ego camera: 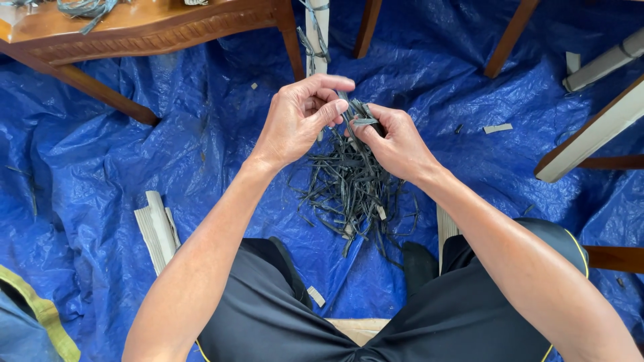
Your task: The recorder is sitting on a blue tarp and sorting through a pile of black plastic strips, picking them up and bundling them by hand.
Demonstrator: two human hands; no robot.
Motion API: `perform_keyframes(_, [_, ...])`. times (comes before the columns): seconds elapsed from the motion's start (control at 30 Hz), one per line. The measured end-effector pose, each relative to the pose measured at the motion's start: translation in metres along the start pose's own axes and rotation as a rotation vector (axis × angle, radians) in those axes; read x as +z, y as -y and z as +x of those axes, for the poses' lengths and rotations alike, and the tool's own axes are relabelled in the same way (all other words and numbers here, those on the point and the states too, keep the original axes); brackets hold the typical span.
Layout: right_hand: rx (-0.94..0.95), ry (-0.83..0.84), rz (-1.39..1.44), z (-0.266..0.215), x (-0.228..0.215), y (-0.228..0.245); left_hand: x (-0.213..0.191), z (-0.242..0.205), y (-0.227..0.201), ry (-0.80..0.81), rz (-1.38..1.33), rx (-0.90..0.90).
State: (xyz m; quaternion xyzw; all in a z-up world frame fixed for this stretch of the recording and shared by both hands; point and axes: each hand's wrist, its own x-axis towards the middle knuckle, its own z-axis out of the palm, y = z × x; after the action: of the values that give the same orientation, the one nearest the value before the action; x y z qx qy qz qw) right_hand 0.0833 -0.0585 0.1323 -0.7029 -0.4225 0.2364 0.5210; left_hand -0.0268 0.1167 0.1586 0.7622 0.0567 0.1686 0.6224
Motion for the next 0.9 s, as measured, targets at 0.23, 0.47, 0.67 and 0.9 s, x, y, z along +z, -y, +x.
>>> perform_keyframes(0.23, [0.001,-0.006,-0.002,0.003,0.001,-0.001,-0.003,0.003,-0.002,-0.055,0.034,0.029])
perform_keyframes(0.47, [0.055,0.018,-0.048,0.004,-0.001,-0.005,-0.007,0.006,0.012,-0.008,0.045,0.024])
perform_keyframes(0.67, [-0.009,0.018,0.073,0.004,-0.002,-0.002,0.003,0.008,0.013,0.011,0.023,0.044])
perform_keyframes(0.9, [-0.179,-0.050,-0.020,0.002,-0.008,-0.017,0.013,0.024,0.027,0.031,-0.132,0.154])
